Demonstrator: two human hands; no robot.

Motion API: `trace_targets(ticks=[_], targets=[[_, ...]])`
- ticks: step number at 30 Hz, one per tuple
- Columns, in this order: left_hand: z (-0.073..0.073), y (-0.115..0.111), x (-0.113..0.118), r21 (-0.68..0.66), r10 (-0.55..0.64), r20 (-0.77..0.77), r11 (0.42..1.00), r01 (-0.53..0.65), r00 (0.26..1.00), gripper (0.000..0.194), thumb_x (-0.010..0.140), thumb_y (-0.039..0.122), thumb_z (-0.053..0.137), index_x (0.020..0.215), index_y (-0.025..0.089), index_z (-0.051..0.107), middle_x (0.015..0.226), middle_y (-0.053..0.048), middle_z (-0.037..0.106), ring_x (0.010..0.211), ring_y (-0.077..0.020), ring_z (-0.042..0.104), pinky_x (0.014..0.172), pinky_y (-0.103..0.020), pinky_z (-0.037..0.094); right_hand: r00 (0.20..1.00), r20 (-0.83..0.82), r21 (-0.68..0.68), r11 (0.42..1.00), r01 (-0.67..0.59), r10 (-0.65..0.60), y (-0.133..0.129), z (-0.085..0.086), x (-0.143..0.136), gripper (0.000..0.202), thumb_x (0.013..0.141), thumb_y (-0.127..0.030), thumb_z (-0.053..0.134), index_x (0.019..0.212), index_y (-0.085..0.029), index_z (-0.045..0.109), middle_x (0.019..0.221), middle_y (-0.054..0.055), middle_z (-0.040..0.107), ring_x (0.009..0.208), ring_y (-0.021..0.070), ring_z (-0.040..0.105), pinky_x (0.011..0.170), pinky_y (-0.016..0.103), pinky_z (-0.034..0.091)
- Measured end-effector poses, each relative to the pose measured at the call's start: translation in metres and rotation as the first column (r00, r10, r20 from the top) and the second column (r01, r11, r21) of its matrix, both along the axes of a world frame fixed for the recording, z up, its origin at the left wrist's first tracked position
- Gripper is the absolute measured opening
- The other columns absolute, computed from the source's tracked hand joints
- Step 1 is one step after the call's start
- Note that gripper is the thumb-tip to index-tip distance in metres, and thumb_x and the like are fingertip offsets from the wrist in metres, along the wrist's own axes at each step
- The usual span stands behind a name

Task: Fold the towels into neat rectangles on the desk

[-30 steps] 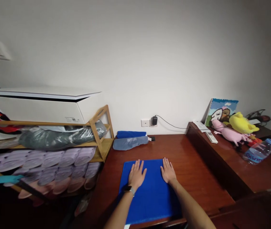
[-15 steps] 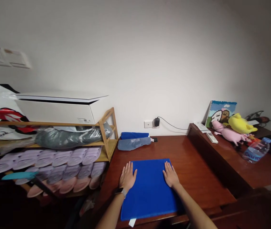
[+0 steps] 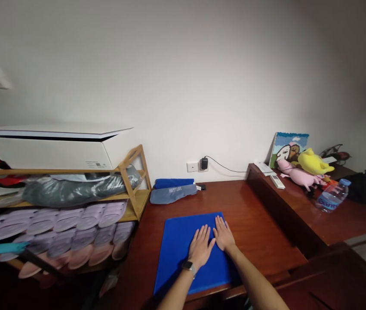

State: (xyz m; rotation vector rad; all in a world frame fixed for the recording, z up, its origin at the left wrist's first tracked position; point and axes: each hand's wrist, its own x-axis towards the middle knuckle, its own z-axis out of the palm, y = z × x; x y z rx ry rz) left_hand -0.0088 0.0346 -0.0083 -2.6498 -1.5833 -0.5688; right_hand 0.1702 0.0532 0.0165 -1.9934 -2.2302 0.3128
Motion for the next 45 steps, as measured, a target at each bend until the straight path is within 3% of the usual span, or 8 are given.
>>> trace_targets(ticks=[6, 10, 21, 29, 32, 34, 40, 45], targets=[[-0.035, -0.022, -0.126, 0.041, 0.355, 0.044, 0.933, -0.356, 0.934, 0.074, 0.109, 0.057, 0.029, 0.164, 0.012, 0.049, 0.17, -0.017, 0.051, 0.158, -0.0342, 0.048, 0.13, -0.057, 0.039, 1.0, -0.01, -0.023, 0.999, 0.026, -0.026, 0.002, 0.012, -0.003, 0.071, 0.113, -0.044, 0.019, 0.175, -0.009, 0.022, 0.182, 0.008, 0.015, 0.17, 0.0219, 0.015, 0.138, 0.042, 0.014], [-0.048, -0.035, -0.153, 0.059, 0.402, 0.058, 0.912, -0.405, 0.914, 0.078, 0.108, 0.06, 0.028, 0.166, 0.011, 0.046, 0.17, -0.017, 0.051, 0.16, -0.0335, 0.046, 0.132, -0.055, 0.038, 0.999, 0.003, -0.019, 0.999, 0.045, -0.045, -0.006, 0.019, -0.008, 0.07, 0.112, -0.041, 0.024, 0.173, -0.008, 0.026, 0.18, 0.011, 0.022, 0.169, 0.0241, 0.019, 0.138, 0.044, 0.016], [-0.027, -0.034, -0.141, 0.139, 0.388, 0.045, 0.91, -0.39, 0.921, 0.077, 0.107, 0.057, 0.031, 0.162, 0.007, 0.051, 0.167, -0.021, 0.054, 0.158, -0.0359, 0.049, 0.133, -0.06, 0.034, 0.997, -0.02, 0.094, 0.993, 0.077, -0.075, -0.073, -0.02, -0.003, 0.068, 0.113, -0.045, 0.025, 0.173, -0.012, 0.033, 0.178, 0.009, 0.026, 0.167, 0.0242, 0.027, 0.137, 0.044, 0.024], [0.006, -0.031, -0.008, 0.089, 0.004, 0.02, 0.996, -0.005, 1.0, 0.062, 0.112, 0.046, 0.031, 0.165, 0.019, 0.048, 0.168, -0.011, 0.054, 0.157, -0.0267, 0.05, 0.13, -0.049, 0.043, 0.998, -0.021, 0.083, 0.994, 0.066, -0.064, -0.072, -0.01, -0.003, 0.068, 0.113, -0.042, 0.027, 0.172, -0.011, 0.032, 0.178, 0.009, 0.025, 0.168, 0.0245, 0.025, 0.137, 0.045, 0.022], [0.001, -0.035, 0.004, 0.039, -0.009, 0.002, 0.999, 0.009, 1.0, 0.06, 0.112, 0.045, 0.031, 0.164, 0.021, 0.05, 0.165, -0.012, 0.057, 0.155, -0.0282, 0.053, 0.128, -0.051, 0.045, 0.998, -0.005, 0.073, 0.995, 0.068, -0.068, -0.074, -0.009, -0.002, 0.068, 0.113, -0.042, 0.026, 0.172, -0.009, 0.031, 0.178, 0.01, 0.025, 0.168, 0.0251, 0.024, 0.137, 0.044, 0.022], [-0.007, -0.039, -0.019, 0.026, 0.039, 0.001, 0.999, -0.039, 0.999, 0.061, 0.111, 0.046, 0.031, 0.164, 0.022, 0.05, 0.167, -0.012, 0.056, 0.156, -0.0295, 0.052, 0.128, -0.053, 0.044, 0.997, -0.006, 0.081, 0.994, 0.074, -0.074, -0.073, -0.01, -0.002, 0.068, 0.113, -0.042, 0.025, 0.172, -0.01, 0.032, 0.178, 0.01, 0.026, 0.168, 0.0251, 0.025, 0.137, 0.045, 0.022], [-0.033, -0.065, -0.144, 0.018, 0.279, 0.007, 0.96, -0.279, 0.96, 0.066, 0.111, 0.051, 0.029, 0.167, 0.02, 0.045, 0.172, -0.012, 0.049, 0.16, -0.0302, 0.046, 0.131, -0.054, 0.039, 0.996, -0.028, 0.064, 0.995, 0.081, -0.08, -0.069, -0.013, -0.002, 0.07, 0.113, -0.044, 0.023, 0.173, -0.009, 0.03, 0.178, 0.01, 0.025, 0.167, 0.0252, 0.028, 0.137, 0.044, 0.022], [-0.036, -0.079, -0.168, 0.023, 0.329, 0.007, 0.944, -0.329, 0.944, 0.069, 0.11, 0.052, 0.029, 0.168, 0.016, 0.042, 0.173, -0.013, 0.047, 0.161, -0.0292, 0.044, 0.132, -0.053, 0.038, 0.997, -0.02, 0.041, 0.996, 0.076, -0.076, -0.071, -0.005, 0.001, 0.068, 0.113, -0.043, 0.022, 0.174, -0.012, 0.029, 0.179, 0.009, 0.026, 0.168, 0.0235, 0.026, 0.137, 0.044, 0.02]])
